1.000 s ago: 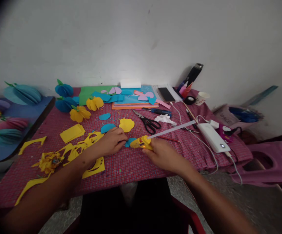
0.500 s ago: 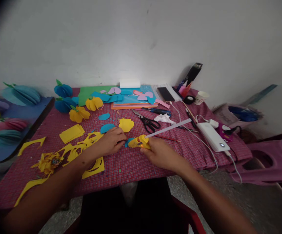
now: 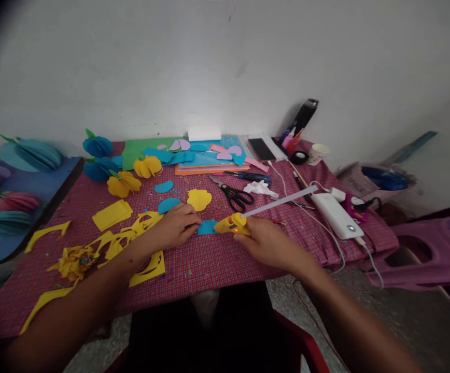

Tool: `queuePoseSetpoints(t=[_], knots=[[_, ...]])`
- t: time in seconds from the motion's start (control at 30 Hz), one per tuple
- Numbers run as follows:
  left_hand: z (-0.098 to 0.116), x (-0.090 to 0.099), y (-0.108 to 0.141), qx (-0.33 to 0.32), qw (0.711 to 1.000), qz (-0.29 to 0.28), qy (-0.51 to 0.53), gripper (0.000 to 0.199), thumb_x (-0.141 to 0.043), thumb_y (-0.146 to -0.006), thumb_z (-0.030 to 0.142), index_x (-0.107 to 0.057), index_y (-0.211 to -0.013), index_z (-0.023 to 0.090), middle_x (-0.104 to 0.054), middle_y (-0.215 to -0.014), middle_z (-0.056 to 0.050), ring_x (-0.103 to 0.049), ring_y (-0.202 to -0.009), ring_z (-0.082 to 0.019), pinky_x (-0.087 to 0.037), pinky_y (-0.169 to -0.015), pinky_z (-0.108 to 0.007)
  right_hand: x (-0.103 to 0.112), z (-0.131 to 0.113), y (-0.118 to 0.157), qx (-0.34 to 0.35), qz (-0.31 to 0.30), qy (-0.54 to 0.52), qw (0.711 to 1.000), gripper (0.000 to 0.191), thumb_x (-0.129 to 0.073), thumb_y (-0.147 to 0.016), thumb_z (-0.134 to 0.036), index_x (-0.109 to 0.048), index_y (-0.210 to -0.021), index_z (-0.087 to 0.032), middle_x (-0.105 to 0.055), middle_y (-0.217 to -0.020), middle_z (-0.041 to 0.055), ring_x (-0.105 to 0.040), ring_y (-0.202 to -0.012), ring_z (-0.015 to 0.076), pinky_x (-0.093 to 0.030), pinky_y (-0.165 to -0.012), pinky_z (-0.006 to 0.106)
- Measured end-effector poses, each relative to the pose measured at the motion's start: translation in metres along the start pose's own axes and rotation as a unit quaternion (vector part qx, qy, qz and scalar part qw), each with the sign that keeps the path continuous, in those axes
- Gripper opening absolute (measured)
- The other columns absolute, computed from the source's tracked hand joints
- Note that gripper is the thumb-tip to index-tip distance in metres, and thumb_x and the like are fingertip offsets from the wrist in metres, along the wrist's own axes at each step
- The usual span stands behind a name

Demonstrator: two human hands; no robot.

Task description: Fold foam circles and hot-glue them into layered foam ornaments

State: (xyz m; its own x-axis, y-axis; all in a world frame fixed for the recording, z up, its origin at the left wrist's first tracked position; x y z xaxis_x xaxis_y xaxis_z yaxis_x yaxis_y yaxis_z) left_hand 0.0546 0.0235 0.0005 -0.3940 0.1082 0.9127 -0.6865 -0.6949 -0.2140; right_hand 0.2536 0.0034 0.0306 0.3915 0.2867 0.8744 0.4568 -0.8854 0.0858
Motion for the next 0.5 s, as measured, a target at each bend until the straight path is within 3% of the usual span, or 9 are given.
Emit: queuePoseSetpoints(t=[0.17,0.33,0.4,0.5], knots=[[-0.001,-0.001,0.000,-0.001,1.000,-0.005,0.006,0.022,-0.048,-0.097,0.024,-0.069,-0.097,0.021,-0.059,-0.092,-0.006,-0.053,-0.092,-0.021,-0.043,-0.087,-0.036,0.024,0.039,0.020,-0.066,0.051,-0.169,0.982,0.028,-0.061,-0.088,-0.047,-0.064,-0.099,-0.022,-0.069,-0.085,0.0047,-0.063,-0.070,0.0202,-0.049,-0.062,0.032],[-0.005,-0.002,0.000,0.001,1.000,0.003,0.017,0.020,-0.050,-0.096,0.024,-0.070,-0.098,0.022,-0.060,-0.092,-0.005,-0.055,-0.093,-0.020,-0.042,-0.088,-0.036,0.033,0.118,0.041,-0.211,0.102,-0.322,0.917,0.035,-0.076,-0.074,-0.051,-0.062,-0.083,-0.020,-0.063,-0.068,0.0027,-0.056,-0.053,0.0159,-0.042,-0.048,0.028],[-0.006,-0.002,0.000,-0.001,1.000,0.008,0.025,0.020,-0.050,-0.096,0.023,-0.070,-0.099,0.022,-0.061,-0.093,-0.005,-0.055,-0.093,-0.020,-0.042,-0.087,-0.036,0.038,0.150,0.048,-0.243,0.137,-0.330,0.902,0.036,-0.075,-0.074,-0.053,-0.062,-0.077,-0.020,-0.062,-0.064,0.0017,-0.053,-0.051,0.0149,-0.038,-0.047,0.027],[-0.007,-0.001,0.000,-0.001,0.999,0.016,0.041,0.020,-0.050,-0.096,0.022,-0.070,-0.098,0.021,-0.062,-0.094,-0.005,-0.055,-0.093,-0.019,-0.042,-0.085,-0.035,0.051,0.185,0.055,-0.248,0.188,-0.274,0.910,0.040,-0.070,-0.077,-0.057,-0.063,-0.073,-0.018,-0.058,-0.062,0.0003,-0.048,-0.051,0.0129,-0.035,-0.047,0.026]])
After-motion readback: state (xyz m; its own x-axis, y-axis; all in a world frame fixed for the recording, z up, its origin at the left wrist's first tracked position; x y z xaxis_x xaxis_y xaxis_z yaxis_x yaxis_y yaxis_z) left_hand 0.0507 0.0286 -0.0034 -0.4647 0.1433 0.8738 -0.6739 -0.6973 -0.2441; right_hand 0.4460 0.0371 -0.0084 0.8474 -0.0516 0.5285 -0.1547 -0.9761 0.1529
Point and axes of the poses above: each hand's wrist, its own y-axis away from the middle knuckle, its own x-axis out of the back of the hand, z = x × y, the point moved 8 cm from there along -y, towards the middle knuckle
